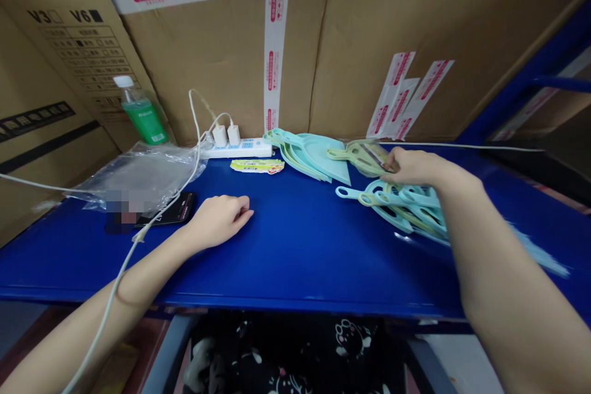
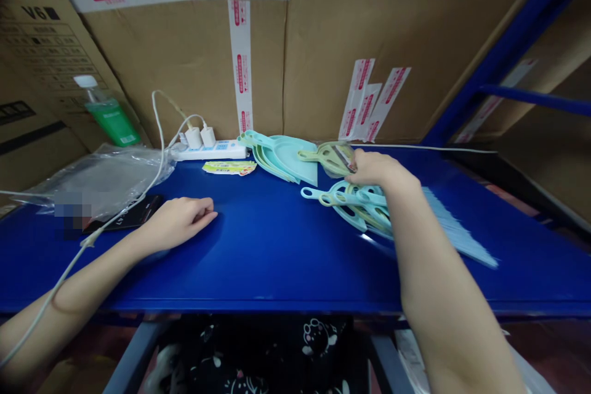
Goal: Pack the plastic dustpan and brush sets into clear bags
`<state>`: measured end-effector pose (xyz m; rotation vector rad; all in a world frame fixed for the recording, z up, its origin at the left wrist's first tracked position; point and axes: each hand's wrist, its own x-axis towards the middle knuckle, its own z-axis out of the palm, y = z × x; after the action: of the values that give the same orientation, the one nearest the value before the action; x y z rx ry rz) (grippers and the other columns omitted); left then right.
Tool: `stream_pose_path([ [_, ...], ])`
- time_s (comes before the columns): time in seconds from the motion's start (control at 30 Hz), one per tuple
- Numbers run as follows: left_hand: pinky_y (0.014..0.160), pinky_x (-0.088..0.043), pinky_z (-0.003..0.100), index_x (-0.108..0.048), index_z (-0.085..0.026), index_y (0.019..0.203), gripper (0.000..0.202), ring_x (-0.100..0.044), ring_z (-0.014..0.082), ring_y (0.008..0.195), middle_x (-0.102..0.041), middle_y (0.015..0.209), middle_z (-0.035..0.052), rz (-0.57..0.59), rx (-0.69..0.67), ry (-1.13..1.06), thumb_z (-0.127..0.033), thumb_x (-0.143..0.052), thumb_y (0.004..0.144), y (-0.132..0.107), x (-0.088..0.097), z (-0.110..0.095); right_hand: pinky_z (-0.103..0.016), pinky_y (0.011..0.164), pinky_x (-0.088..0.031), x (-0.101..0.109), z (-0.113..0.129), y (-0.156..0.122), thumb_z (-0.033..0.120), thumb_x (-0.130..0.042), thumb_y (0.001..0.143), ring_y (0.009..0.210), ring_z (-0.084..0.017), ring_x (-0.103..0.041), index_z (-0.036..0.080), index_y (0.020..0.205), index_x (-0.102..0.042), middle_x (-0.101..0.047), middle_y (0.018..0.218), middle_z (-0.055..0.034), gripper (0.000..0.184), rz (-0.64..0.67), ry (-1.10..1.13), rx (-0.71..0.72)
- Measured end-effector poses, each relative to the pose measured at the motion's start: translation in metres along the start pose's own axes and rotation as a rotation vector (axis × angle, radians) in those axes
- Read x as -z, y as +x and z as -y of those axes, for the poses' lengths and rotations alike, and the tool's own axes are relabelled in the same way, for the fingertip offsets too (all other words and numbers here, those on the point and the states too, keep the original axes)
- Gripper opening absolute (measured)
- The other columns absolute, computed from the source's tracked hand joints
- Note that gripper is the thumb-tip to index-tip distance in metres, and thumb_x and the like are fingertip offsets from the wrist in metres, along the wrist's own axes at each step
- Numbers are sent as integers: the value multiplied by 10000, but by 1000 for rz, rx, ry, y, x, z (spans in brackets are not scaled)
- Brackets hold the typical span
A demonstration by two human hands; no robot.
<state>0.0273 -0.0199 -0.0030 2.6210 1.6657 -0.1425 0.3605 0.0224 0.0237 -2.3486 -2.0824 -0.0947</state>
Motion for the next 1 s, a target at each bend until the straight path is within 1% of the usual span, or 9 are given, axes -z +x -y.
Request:
stream_pose_path([
  [0.1, 549, -341, 262, -496, -205, 728, 251, -599, 190, 640, -629, 667, 12, 1, -5, 1, -322, -372, 913, 0, 1, 0, -293, 567, -427, 9, 9, -7, 178, -611, 731, 750, -255, -660, 119, 890, -597, -688, 861, -180, 170, 118, -53, -76],
  [0.17, 545, -342, 261, -494, -205, 725, 253, -599, 187, 634, -631, 664, 11, -3, -7, 2, -323, -370, 911, 0, 1, 1, -301, 572, -421, 13, 14, -10, 189, -599, 752, 788, -267, -657, 117, 890, -602, -683, 896, -193, 156, 155, -75, -105],
  [0.23, 543, -342, 259, -492, -204, 721, 253, -598, 180, 625, -632, 659, 9, -9, -12, 0, -323, -370, 908, 0, 1, 1, -312, 577, -418, 15, 16, -11, 219, -591, 777, 807, -277, -652, 127, 842, -616, -682, 883, -186, 115, 173, -82, -111],
  [0.33, 543, -341, 256, -493, -201, 718, 253, -595, 174, 618, -628, 651, 6, -14, -18, 0, -322, -373, 906, 0, 0, 1, -293, 612, -425, 15, 15, -10, 195, -571, 798, 798, -231, -648, 163, 772, -643, -691, 835, -115, 83, 203, -46, -48],
  [0.43, 544, -337, 253, -495, -199, 720, 241, -590, 169, 612, -623, 647, -1, -13, -18, 5, -312, -387, 903, 0, -1, 2, -242, 649, -437, 12, 12, -6, 124, -592, 774, 753, -168, -641, 176, 808, -690, -695, 784, -48, 116, 254, 11, 61],
  [0.5, 542, -333, 251, -496, -198, 722, 233, -587, 168, 609, -621, 646, -4, -14, -20, 8, -304, -395, 903, 0, -1, 2, -232, 658, -443, 10, 10, -4, 101, -610, 757, 738, -162, -639, 156, 842, -714, -695, 752, -44, 145, 279, 33, 108],
  [0.6, 536, -320, 251, -496, -197, 723, 232, -583, 170, 606, -618, 643, -4, -17, -25, 12, -299, -400, 909, 0, -2, 2, -240, 657, -450, 9, 8, -3, 91, -615, 747, 727, -169, -642, 141, 796, -731, -706, 737, -53, 135, 299, 57, 133],
  [0.8, 514, -284, 247, -493, -196, 715, 232, -573, 165, 587, -610, 631, -9, -33, -35, 12, -291, -409, 909, 0, -2, 2, -232, 605, -445, 10, 8, -8, 32, -635, 685, 649, -149, -634, 162, 648, -703, -694, 649, -26, 152, 342, 105, 113],
  [1.0, 495, -274, 241, -487, -191, 698, 235, -553, 147, 546, -586, 595, -19, -107, -100, 28, -279, -411, 903, 1, -8, 6, -244, 573, -424, 9, 7, -8, 3, -617, 651, 601, -143, -600, 164, 580, -644, -651, 598, -18, 179, 322, 137, 95],
])
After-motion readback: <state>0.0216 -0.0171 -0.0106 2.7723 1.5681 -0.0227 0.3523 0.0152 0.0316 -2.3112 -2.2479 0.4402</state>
